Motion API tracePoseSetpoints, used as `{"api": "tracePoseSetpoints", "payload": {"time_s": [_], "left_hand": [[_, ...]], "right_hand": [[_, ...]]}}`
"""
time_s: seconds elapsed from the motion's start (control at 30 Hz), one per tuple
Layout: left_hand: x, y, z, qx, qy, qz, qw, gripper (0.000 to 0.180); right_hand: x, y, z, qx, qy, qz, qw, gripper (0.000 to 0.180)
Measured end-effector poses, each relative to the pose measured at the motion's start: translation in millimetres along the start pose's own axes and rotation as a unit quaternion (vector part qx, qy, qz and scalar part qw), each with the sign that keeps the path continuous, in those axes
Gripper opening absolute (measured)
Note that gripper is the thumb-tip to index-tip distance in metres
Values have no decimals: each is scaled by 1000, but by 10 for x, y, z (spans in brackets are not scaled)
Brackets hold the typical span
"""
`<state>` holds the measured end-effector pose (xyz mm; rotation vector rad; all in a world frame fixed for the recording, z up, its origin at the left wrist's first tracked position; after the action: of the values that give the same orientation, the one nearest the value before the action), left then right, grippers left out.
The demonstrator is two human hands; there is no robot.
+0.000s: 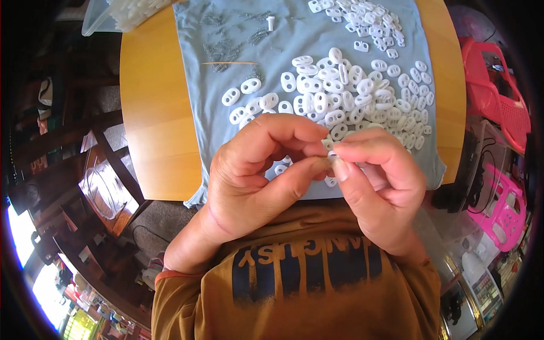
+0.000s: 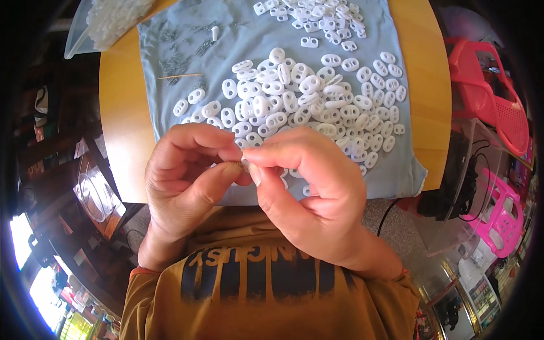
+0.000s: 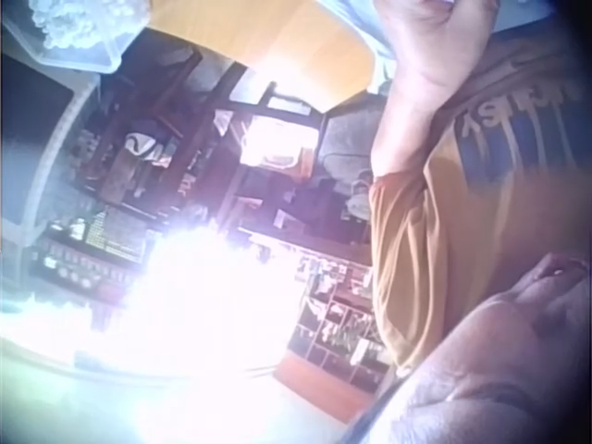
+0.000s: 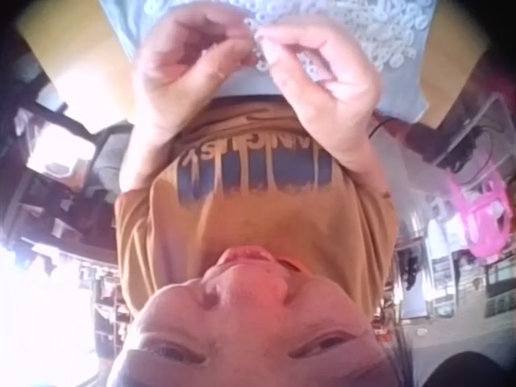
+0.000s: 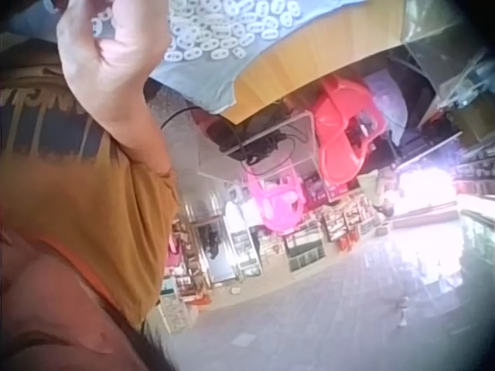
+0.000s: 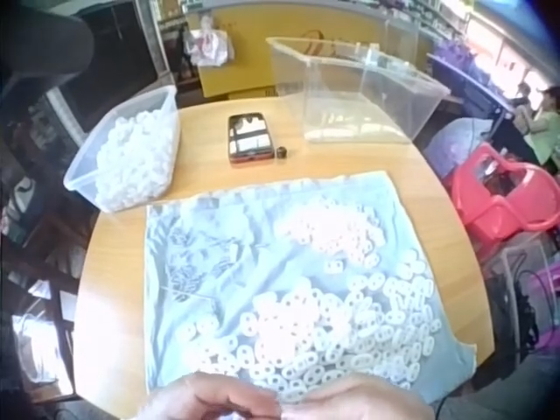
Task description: Assembling small white plastic components by manually inserting metal pins into them.
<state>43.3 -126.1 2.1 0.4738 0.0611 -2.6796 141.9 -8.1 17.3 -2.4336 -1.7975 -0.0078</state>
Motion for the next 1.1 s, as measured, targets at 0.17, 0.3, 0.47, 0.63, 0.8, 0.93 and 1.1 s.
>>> {"api": "tracePoseSetpoints", "payload": {"time_s": [0.17, 0.3, 0.47, 0.63, 0.8, 0.93, 1.1], "left_hand": [[-5, -5, -13, -12, 14, 3, 1000, 28], [3, -1, -20, 6, 37, 6, 999, 28], [8, 11, -40, 22, 64, 1, 998, 22], [40, 2, -35, 24, 44, -5, 999, 13], [10, 23, -65, 41, 78, 15, 996, 11], [-43, 18, -29, 70, 118, 42, 990, 11], [-50, -26, 72, 57, 114, 36, 991, 11]], "right_hand": [[12, 8, 21, -33, -73, 21, 997, 20], [15, 4, 17, -40, -68, 24, 997, 19], [17, 8, 17, -30, -31, 28, 999, 18], [23, -8, 45, 2, -15, 20, 1000, 19], [-4, -20, 49, -3, -20, 21, 1000, 18], [-16, 9, 37, -2, -37, 36, 999, 18], [3, -31, -72, 11, -14, 43, 999, 22]]}}
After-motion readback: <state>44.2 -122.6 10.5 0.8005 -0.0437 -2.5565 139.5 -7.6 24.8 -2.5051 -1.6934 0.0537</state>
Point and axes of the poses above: each hand's wrist, its own y-axis away from the middle knuckle, its own x-axis out of the back of the hand, z = x × y, the point moved 3 cm from there along -y, towards the middle knuckle, and after that the axes turned 12 degrees about -z, right-handed, at the moved point
